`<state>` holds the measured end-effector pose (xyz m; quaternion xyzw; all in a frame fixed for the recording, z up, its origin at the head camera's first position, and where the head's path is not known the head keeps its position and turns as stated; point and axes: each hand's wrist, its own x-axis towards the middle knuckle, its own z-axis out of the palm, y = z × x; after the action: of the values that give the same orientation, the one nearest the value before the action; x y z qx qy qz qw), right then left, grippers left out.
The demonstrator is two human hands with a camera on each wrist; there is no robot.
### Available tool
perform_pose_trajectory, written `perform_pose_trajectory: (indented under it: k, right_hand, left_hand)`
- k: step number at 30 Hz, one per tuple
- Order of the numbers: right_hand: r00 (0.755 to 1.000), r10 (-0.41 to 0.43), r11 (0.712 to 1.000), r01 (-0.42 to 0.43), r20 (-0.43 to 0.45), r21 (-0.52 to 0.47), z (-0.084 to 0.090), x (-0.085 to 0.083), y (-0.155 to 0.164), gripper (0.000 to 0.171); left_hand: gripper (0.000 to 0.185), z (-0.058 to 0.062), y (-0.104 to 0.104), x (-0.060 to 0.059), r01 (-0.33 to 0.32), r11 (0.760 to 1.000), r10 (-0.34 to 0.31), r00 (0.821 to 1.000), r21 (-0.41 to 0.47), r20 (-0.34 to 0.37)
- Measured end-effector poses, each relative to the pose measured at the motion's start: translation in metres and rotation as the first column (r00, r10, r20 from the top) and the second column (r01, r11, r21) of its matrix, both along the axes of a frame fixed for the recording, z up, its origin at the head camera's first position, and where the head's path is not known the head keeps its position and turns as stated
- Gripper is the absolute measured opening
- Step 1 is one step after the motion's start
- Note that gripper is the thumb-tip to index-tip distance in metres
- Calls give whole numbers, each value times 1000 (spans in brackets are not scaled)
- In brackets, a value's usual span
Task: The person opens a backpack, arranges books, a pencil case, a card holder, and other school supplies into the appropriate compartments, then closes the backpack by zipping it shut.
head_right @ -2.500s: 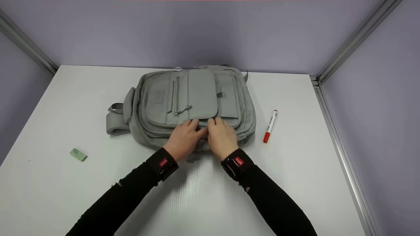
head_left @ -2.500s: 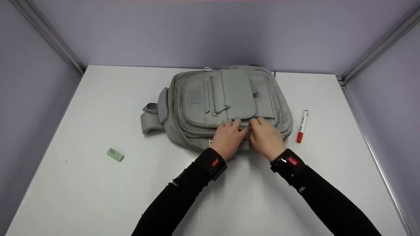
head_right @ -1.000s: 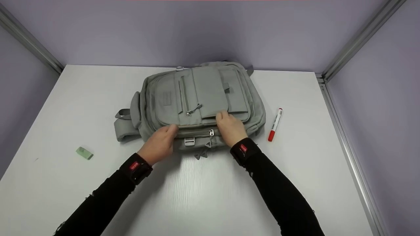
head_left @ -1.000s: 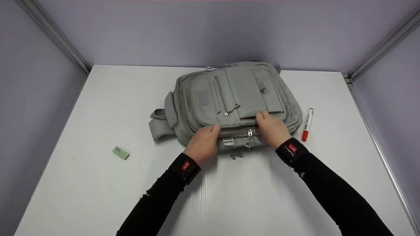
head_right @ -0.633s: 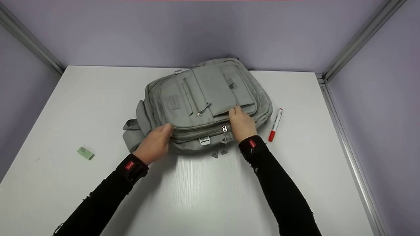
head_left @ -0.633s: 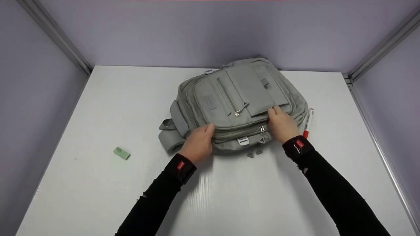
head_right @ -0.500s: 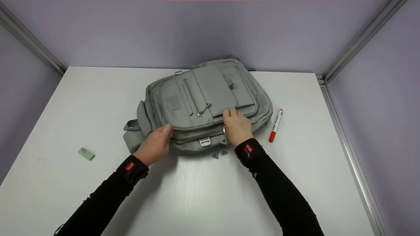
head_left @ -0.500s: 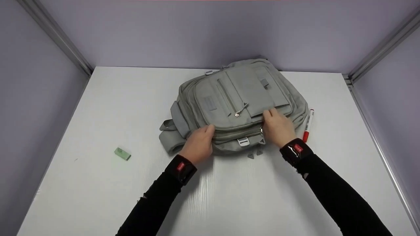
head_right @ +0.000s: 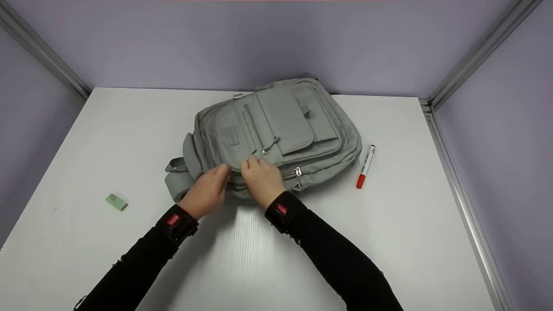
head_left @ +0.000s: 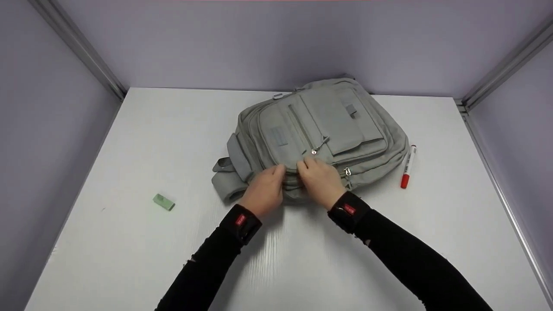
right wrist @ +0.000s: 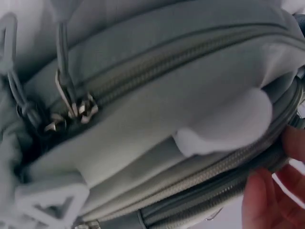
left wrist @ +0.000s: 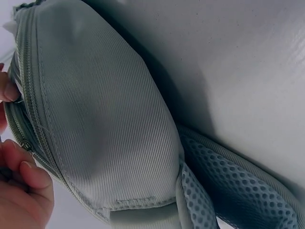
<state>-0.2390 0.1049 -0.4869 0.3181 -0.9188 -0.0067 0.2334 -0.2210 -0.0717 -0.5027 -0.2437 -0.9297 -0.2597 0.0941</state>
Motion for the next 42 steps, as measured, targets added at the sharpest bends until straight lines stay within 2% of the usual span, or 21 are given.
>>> perform_pose_trajectory:
  k: [7,15,21,28,35,42]
  right_hand:
    - [998,62,997,-61,-22,45,-3,-4,5,14]
    - [993,119,992,-119,10,29,-7,-2,25,24]
    - [986,168,985,-169,23,25,-7,1,39,27]
    - [972,230,973,-230,44,-9,-8,4,55,31]
    - [971,238,971,-238,17,-25,-9,7,71,27]
    - [968,251,966,-249,22,-67,-9,7,81,28]
  left_hand:
    - [15,-1,-5,-4,12,998,-16,998,-69,-68]
    - [17,2,-17,-13,-5,993,0,999,-115,-46]
    - [12,2,-23,-19,-5,994,-4,996,-111,-84]
    - [11,4,-30,-23,0,995,-8,997,-101,-81]
    - [12,6,-40,-23,-48,995,39,995,-91,-95]
    - [13,4,-48,-20,-57,996,48,991,-75,-125]
